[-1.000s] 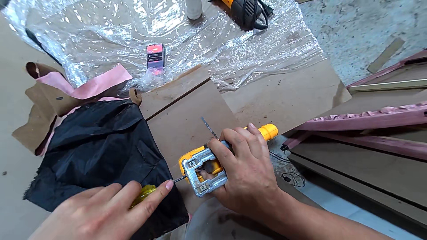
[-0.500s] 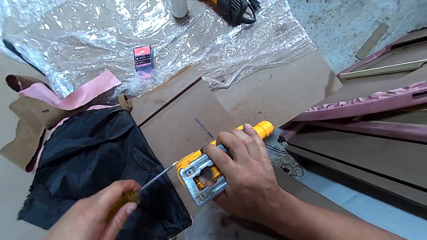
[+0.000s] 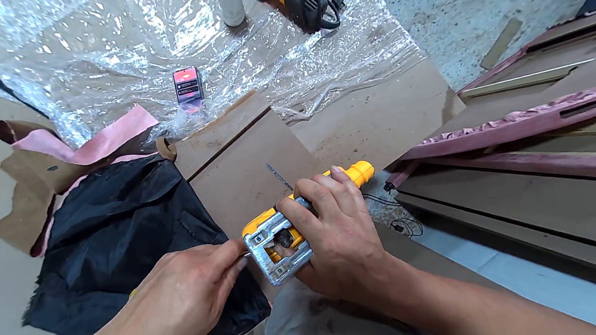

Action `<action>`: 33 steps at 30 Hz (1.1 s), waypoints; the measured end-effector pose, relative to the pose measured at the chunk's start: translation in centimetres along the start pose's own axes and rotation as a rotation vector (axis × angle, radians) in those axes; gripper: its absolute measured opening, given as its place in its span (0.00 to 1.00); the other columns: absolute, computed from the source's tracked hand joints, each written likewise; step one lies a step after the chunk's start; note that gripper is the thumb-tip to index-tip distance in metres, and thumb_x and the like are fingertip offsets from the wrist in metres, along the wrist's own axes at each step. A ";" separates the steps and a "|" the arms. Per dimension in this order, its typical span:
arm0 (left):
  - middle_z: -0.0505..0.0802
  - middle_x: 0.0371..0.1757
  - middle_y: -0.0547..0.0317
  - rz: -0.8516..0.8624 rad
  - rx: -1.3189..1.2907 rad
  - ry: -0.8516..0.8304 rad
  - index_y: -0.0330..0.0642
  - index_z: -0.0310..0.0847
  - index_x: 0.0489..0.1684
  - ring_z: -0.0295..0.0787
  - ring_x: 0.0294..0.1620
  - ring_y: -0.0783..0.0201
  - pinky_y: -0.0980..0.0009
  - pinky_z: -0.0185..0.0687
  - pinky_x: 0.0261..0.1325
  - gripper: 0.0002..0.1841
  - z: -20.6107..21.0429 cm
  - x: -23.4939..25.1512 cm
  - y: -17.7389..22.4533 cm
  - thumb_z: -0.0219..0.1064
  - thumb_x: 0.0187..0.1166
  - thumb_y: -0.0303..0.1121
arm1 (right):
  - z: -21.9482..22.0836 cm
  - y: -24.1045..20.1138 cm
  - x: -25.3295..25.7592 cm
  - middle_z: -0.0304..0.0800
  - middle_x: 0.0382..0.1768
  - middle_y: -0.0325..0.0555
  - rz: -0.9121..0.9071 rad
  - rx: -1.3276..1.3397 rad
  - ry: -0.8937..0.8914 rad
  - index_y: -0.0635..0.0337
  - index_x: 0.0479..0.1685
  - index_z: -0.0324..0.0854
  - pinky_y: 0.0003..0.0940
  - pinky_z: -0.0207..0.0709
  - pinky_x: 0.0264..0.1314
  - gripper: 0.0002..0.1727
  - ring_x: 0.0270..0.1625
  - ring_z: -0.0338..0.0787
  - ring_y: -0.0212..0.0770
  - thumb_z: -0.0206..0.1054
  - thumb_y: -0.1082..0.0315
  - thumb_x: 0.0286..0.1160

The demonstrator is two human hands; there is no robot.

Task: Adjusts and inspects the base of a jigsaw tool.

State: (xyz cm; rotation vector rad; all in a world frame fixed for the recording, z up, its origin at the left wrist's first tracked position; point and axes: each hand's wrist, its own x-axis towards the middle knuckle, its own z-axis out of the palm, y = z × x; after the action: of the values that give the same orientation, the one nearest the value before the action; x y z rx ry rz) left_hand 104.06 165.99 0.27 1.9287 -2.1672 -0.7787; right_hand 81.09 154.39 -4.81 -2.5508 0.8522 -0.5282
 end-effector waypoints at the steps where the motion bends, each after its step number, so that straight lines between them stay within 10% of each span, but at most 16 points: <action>1: 0.80 0.19 0.76 -0.005 0.033 0.015 0.58 0.85 0.37 0.77 0.19 0.76 0.73 0.70 0.18 0.20 0.1 0.3 0.3 0.49 0.91 0.51 | 0.0 0.0 0.0 0.81 0.64 0.47 0.001 -0.002 0.001 0.44 0.64 0.83 0.68 0.48 0.90 0.33 0.79 0.74 0.53 0.75 0.41 0.56; 3: 0.73 0.13 0.77 -0.030 0.096 0.017 0.58 0.84 0.35 0.71 0.12 0.75 0.71 0.61 0.13 0.23 -0.1 0.8 0.8 0.46 0.91 0.56 | 0.0 0.0 0.0 0.81 0.64 0.47 0.000 -0.006 -0.003 0.43 0.64 0.83 0.68 0.47 0.90 0.33 0.79 0.74 0.53 0.74 0.41 0.56; 7: 0.72 0.08 0.74 -0.079 0.149 -0.061 0.49 0.82 0.74 0.68 0.08 0.69 0.66 0.64 0.11 0.30 -0.8 1.0 1.6 0.43 0.90 0.56 | -0.1 0.0 -0.1 0.80 0.65 0.48 -0.008 -0.016 -0.015 0.43 0.65 0.82 0.68 0.46 0.91 0.33 0.79 0.74 0.53 0.74 0.40 0.57; 14: 0.72 0.10 0.76 -0.058 0.183 -0.201 0.57 0.88 0.51 0.73 0.11 0.70 0.68 0.65 0.12 0.25 -1.6 1.9 2.1 0.41 0.90 0.52 | 0.0 -0.1 -0.4 0.81 0.65 0.48 -0.016 -0.006 -0.010 0.44 0.65 0.83 0.68 0.46 0.91 0.34 0.79 0.74 0.54 0.74 0.41 0.56; 20: 0.82 0.16 0.70 -0.289 0.051 -0.379 0.57 0.75 0.84 0.81 0.19 0.67 0.61 0.79 0.22 0.31 -1.9 2.2 2.7 0.38 0.90 0.55 | 0.2 -0.6 -0.8 0.81 0.66 0.51 -0.009 -0.032 0.012 0.45 0.66 0.83 0.68 0.46 0.90 0.34 0.78 0.74 0.55 0.74 0.41 0.56; 33: 0.85 0.21 0.69 -0.685 -0.416 -0.557 0.75 0.64 0.90 0.76 0.16 0.74 0.73 0.77 0.23 0.30 -2.9 2.8 2.1 0.59 0.86 0.58 | 0.9 -0.9 -0.6 0.84 0.62 0.52 -0.058 -0.054 0.041 0.47 0.62 0.85 0.70 0.50 0.88 0.32 0.74 0.78 0.57 0.71 0.40 0.57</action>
State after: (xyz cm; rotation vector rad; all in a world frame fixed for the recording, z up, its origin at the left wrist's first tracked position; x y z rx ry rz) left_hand 102.99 162.55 3.12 2.3981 -1.3057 -1.8870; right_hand 81.50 155.62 -5.30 -2.6287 0.8198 -0.5844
